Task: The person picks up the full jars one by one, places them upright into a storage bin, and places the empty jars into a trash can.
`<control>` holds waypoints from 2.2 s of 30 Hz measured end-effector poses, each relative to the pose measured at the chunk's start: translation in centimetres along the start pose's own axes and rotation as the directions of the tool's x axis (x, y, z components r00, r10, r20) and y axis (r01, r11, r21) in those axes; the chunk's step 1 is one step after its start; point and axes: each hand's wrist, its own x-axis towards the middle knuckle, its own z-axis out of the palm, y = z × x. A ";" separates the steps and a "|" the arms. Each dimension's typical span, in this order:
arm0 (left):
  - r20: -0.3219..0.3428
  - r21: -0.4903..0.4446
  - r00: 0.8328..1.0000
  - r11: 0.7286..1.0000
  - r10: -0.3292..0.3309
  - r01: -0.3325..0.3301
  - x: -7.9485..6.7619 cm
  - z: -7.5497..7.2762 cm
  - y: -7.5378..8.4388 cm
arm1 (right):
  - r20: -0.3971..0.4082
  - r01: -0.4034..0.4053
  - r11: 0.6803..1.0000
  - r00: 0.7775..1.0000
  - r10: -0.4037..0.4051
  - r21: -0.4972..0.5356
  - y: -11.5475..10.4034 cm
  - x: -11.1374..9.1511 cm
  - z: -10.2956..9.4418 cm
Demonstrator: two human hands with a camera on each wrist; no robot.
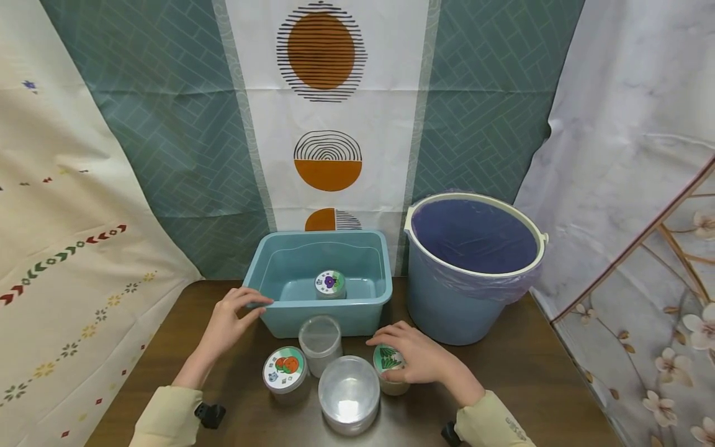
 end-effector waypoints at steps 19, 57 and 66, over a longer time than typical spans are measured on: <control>-0.006 -0.001 1.000 1.000 0.002 -0.002 -0.4 -0.1 -0.1 | 0.087 -0.118 0.986 0.988 0.128 -0.116 -0.8 0.5 1.4; -0.005 -0.011 1.000 1.000 0.016 -0.016 0.1 0.2 -0.2 | 0.187 -0.089 0.971 0.974 0.132 -0.222 -0.4 0.9 0.0; 0.004 -0.008 1.000 1.000 -0.001 0.001 0.2 0.2 -0.1 | 0.211 -0.098 0.970 0.966 0.146 -0.222 -0.3 0.8 -1.0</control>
